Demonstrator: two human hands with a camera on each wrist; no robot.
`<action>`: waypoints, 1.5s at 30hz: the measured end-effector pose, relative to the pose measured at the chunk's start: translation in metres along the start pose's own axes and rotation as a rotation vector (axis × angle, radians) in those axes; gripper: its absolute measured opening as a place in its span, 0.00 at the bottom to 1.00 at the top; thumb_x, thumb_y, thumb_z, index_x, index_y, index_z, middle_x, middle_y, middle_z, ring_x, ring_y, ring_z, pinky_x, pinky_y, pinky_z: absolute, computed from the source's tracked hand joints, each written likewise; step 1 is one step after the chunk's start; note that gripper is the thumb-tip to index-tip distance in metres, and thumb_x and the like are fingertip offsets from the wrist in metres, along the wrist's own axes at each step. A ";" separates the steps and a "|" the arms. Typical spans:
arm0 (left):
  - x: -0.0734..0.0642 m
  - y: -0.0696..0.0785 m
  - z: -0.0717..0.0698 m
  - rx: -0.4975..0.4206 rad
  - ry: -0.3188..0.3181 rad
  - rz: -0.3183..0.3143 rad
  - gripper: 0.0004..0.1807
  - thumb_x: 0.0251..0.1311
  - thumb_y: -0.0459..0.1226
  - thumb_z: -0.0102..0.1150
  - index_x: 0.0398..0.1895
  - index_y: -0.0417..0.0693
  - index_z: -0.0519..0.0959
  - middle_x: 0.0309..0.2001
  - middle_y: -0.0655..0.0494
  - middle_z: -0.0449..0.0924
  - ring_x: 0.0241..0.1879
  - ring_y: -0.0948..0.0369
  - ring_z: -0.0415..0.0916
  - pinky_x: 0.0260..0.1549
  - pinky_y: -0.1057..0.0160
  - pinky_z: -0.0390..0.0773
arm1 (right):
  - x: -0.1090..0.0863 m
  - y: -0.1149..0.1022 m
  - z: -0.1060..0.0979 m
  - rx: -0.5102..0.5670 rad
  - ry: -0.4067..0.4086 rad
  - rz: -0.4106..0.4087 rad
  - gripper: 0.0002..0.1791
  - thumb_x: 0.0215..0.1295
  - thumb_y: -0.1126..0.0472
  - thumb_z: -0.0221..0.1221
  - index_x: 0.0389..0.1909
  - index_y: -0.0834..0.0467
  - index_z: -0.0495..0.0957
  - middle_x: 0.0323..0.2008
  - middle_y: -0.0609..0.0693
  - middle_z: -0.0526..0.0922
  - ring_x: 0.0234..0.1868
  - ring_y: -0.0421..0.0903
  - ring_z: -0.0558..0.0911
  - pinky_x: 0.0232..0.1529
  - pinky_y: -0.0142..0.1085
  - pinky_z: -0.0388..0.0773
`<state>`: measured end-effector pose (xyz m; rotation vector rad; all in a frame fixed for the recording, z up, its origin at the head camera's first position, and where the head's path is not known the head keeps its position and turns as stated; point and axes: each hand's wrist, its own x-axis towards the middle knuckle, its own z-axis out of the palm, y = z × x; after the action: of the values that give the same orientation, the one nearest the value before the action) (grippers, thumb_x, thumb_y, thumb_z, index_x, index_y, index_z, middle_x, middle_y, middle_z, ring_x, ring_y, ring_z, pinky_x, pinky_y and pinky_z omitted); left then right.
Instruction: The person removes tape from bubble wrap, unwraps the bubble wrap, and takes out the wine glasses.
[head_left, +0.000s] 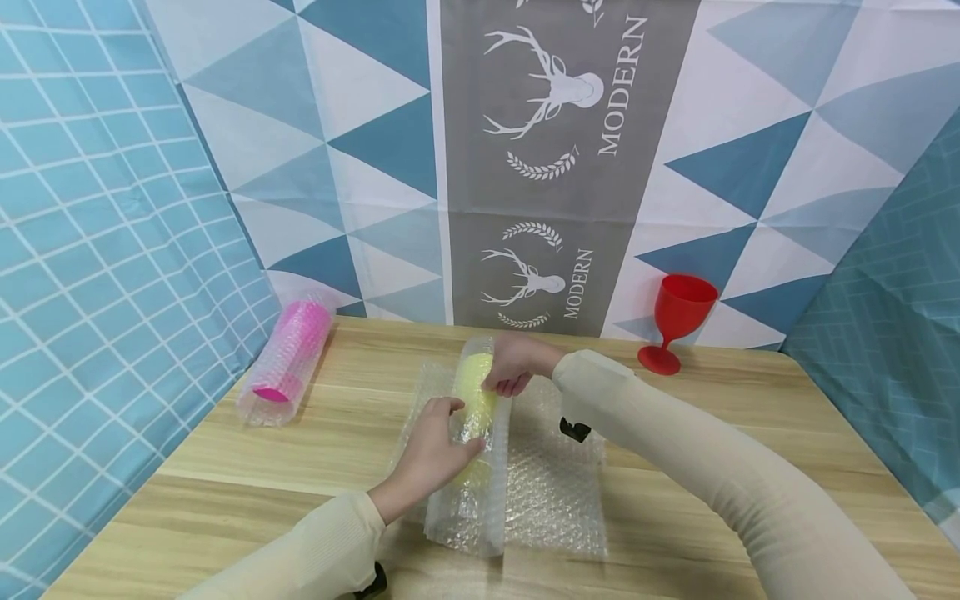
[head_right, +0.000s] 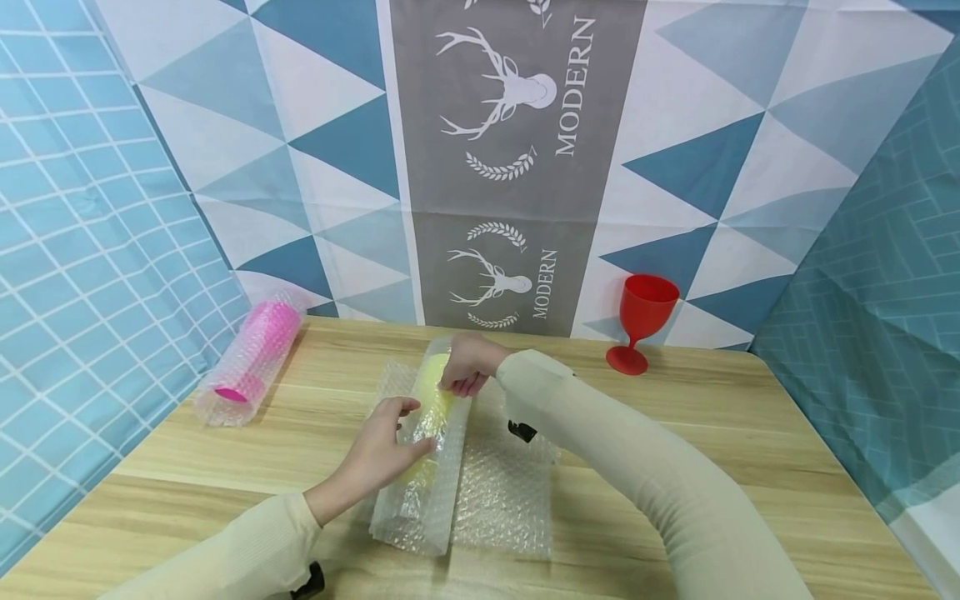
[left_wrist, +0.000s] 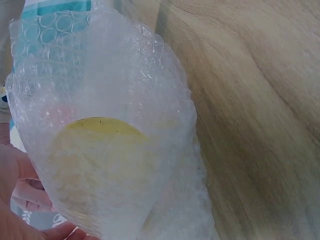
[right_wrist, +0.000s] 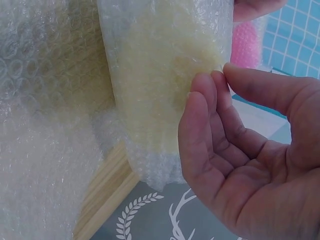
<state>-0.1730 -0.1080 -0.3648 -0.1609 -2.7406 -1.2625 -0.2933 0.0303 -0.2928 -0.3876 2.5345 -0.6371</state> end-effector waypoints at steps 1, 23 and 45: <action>0.000 0.000 0.000 0.000 0.001 0.001 0.31 0.51 0.37 0.67 0.57 0.34 0.70 0.57 0.39 0.72 0.59 0.44 0.71 0.58 0.45 0.74 | 0.000 0.000 0.000 0.006 -0.002 -0.001 0.13 0.58 0.62 0.64 0.17 0.60 0.77 0.15 0.47 0.79 0.18 0.38 0.78 0.32 0.32 0.85; -0.003 0.003 0.000 -0.026 0.019 -0.009 0.33 0.50 0.37 0.67 0.57 0.30 0.68 0.59 0.34 0.69 0.59 0.41 0.69 0.60 0.43 0.72 | -0.006 0.002 0.000 0.056 -0.007 0.001 0.13 0.59 0.64 0.63 0.16 0.59 0.75 0.15 0.46 0.77 0.18 0.37 0.77 0.31 0.31 0.84; -0.009 0.008 -0.002 -0.033 -0.010 0.012 0.33 0.52 0.38 0.66 0.60 0.31 0.68 0.61 0.35 0.70 0.62 0.40 0.68 0.61 0.42 0.71 | -0.014 0.006 -0.003 0.097 0.024 0.009 0.11 0.56 0.66 0.61 0.16 0.60 0.76 0.15 0.47 0.79 0.18 0.37 0.77 0.34 0.33 0.86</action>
<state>-0.1628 -0.1045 -0.3586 -0.1874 -2.7240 -1.3084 -0.2843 0.0414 -0.2882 -0.3361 2.5148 -0.7626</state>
